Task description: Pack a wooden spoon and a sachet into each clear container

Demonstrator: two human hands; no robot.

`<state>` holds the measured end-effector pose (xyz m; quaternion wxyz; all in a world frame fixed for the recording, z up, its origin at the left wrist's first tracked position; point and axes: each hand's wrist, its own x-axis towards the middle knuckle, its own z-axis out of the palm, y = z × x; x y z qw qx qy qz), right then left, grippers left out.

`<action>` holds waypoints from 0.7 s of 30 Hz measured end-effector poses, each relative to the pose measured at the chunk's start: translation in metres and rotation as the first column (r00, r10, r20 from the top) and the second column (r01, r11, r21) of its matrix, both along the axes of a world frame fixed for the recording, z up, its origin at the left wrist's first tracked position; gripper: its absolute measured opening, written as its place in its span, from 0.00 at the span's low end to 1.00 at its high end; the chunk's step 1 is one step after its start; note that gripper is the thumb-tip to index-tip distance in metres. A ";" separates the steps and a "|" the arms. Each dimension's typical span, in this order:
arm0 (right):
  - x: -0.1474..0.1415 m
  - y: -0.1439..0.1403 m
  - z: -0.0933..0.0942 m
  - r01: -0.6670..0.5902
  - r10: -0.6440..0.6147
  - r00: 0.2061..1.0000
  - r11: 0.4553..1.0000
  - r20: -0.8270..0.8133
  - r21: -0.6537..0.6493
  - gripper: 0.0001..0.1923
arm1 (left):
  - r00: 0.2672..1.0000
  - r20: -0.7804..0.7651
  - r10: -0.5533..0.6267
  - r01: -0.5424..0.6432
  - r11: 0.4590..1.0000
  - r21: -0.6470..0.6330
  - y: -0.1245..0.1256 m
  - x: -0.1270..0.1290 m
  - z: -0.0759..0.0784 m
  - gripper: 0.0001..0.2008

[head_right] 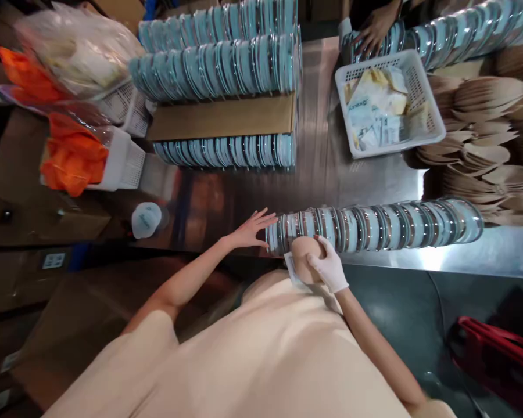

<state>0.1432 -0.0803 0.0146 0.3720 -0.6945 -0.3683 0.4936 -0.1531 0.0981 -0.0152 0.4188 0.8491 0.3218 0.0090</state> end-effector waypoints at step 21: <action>-0.137 0.083 -0.056 -0.404 0.285 0.529 0.913 0.800 -0.058 0.26 | 0.995 -0.067 -0.068 0.051 0.970 -0.238 0.021 -0.006 -0.024 0.62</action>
